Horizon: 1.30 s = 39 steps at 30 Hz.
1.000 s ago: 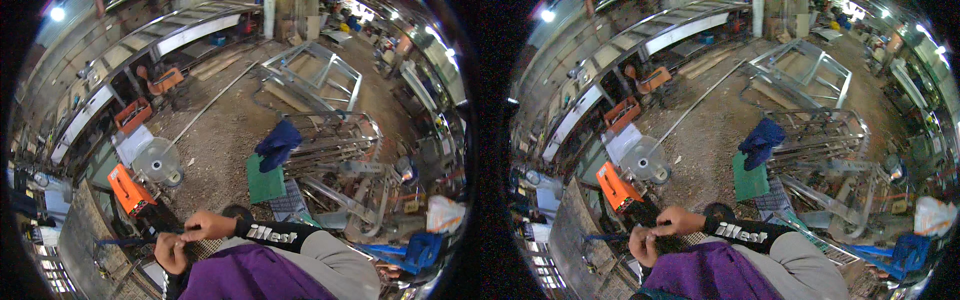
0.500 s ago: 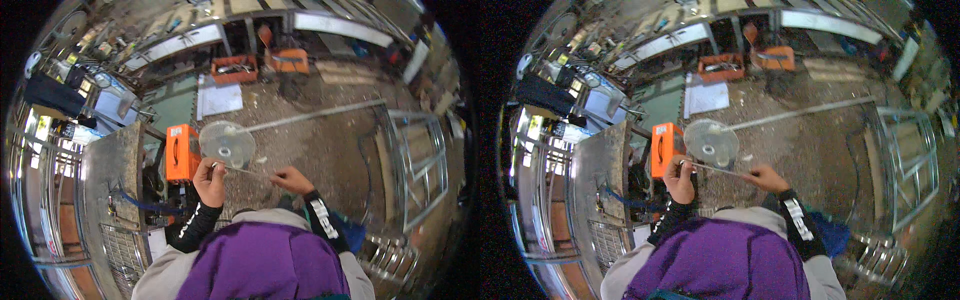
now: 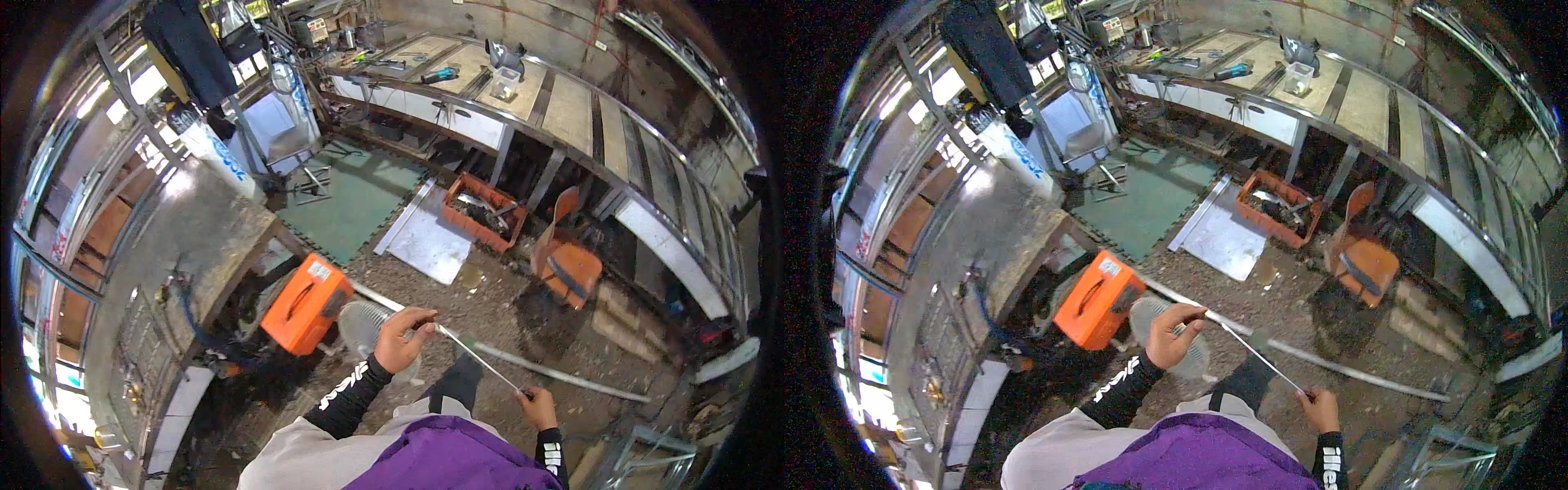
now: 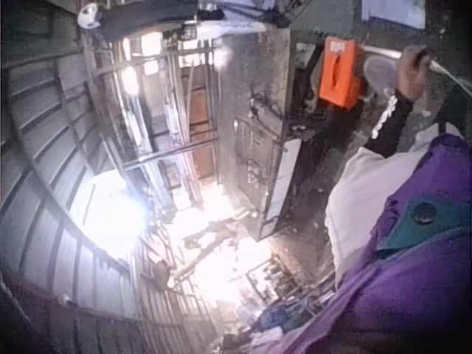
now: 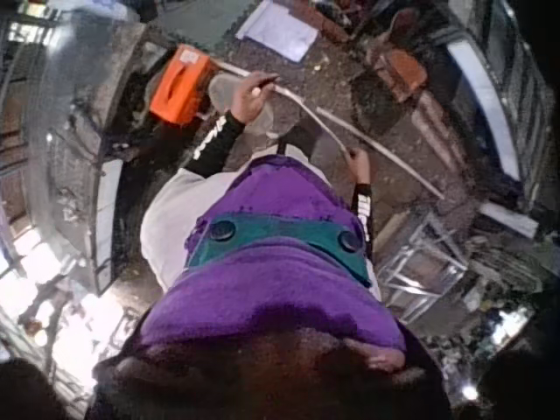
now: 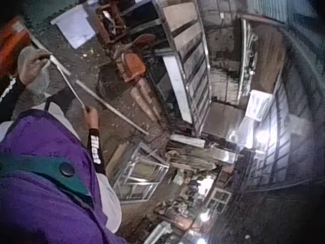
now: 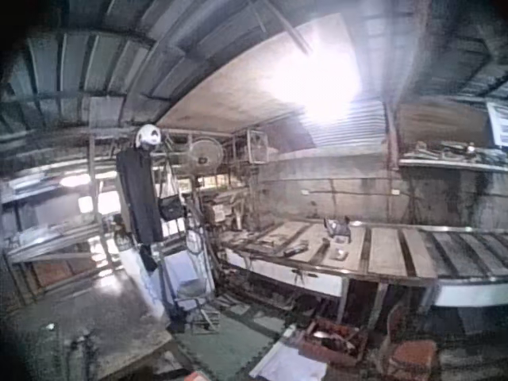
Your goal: The person bends a metal rod using a manual bender, then measures and marks a long metal bar with a tape measure and marker. They clamp the bar to a workbench and grind its edges with an angle grinder.
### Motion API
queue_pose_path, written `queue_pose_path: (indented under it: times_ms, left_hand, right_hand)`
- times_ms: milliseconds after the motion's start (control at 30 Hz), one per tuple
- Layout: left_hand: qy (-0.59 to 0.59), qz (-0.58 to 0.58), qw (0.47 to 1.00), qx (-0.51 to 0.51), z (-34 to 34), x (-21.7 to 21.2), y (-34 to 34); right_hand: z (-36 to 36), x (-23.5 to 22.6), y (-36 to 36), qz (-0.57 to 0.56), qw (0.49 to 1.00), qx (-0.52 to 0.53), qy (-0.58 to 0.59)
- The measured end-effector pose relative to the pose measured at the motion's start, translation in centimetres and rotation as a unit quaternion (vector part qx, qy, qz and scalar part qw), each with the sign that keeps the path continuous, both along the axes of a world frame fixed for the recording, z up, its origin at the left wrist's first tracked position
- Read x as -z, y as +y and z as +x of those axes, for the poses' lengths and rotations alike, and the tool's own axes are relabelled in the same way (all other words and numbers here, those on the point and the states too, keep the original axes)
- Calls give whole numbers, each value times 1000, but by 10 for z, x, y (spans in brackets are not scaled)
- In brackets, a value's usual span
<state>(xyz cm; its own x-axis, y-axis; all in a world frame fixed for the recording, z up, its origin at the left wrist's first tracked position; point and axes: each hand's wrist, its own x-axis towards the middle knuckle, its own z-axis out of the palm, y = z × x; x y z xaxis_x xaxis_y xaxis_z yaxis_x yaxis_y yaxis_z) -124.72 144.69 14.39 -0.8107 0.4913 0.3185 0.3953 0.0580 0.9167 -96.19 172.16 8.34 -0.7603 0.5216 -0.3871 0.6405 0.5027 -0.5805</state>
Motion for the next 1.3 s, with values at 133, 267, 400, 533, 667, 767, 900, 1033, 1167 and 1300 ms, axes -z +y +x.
queue_pose_path:
  times_ms: [133,267,400,533,667,767,900,1033,1167,1300]
  left_hand:
    - [-113,159,981,9,-77,-16,96]
    - [-11,271,957,106,-149,-138,144]
    - [114,366,795,470,-222,-248,178]
    - [177,465,701,511,-278,-258,230]
    - [128,453,732,492,-363,-240,243]
    - [138,437,760,461,-436,-236,252]
    - [167,416,802,394,-534,-250,262]
    - [173,358,851,343,-624,-259,242]
    - [165,267,907,279,-719,-252,213]
    - [136,68,983,100,-819,-176,161]
  right_hand:
    - [-69,21,99,73,994,-1,-84]
    - [-180,-6,153,-38,986,66,147]
    - [-302,-35,192,-246,923,89,282]
    - [-432,-50,213,-278,895,21,349]
    - [-578,-42,245,-288,893,-42,342]
    - [-693,-35,245,-243,913,-99,313]
    - [-845,-28,210,-315,898,-52,302]
    - [-976,-59,188,-402,869,-20,288]
    - [-1082,-67,199,-462,816,-87,336]
    - [-1173,-79,205,-435,819,-79,366]
